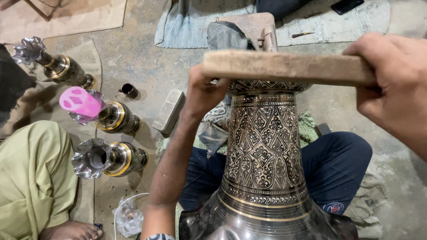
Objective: The person sits on the floor and uses a chisel and wooden mallet to engrave decorative patterns on the neck of a large metal vessel. They repeatedly strike the chisel along the rim and upper body of the vessel to create or refine the design.
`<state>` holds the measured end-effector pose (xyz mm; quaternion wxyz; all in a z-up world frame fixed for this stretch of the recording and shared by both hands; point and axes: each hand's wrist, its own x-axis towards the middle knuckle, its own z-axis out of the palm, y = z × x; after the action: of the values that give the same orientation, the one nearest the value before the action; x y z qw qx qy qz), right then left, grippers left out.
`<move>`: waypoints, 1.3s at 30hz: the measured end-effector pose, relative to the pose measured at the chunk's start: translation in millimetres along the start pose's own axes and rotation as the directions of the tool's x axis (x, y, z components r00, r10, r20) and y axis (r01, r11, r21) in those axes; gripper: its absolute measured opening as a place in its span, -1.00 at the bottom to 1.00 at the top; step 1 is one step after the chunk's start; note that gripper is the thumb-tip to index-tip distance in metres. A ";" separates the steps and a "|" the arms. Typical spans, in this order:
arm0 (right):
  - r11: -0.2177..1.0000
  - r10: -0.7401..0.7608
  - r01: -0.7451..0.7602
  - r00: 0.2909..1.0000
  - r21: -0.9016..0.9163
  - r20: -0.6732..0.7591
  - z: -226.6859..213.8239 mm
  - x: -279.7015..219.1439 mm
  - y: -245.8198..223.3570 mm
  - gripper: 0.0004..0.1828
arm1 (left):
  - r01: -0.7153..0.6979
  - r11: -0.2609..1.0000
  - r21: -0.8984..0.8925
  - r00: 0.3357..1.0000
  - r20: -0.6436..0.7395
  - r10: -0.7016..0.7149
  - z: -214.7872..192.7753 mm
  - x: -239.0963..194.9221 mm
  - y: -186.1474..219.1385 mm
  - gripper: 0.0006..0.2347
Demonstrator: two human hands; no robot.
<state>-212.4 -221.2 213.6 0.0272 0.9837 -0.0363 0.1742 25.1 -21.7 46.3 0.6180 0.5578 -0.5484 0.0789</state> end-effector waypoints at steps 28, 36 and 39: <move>0.826 -0.378 0.376 0.922 -0.419 0.083 -43.9 59.2 -69.6 -0.38 | 0.237 0.919 -0.314 0.745 -0.549 -0.380 74.5 -33.2 43.3 -0.53; 0.719 -0.298 0.372 0.928 -0.587 0.224 -48.0 50.0 -86.5 -0.43 | 0.265 0.876 -0.402 0.729 -0.510 -0.455 73.6 -36.4 48.1 -0.60; 0.799 -0.408 0.373 0.912 -0.473 0.030 -45.9 52.0 -79.7 -0.47 | 0.192 0.947 -0.256 0.817 -0.493 -0.299 73.1 -33.1 46.7 -0.66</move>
<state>-172.9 -142.0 271.3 0.3004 0.9266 0.1271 0.1869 -64.0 -44.4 32.8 0.8004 0.5181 -0.2867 0.0937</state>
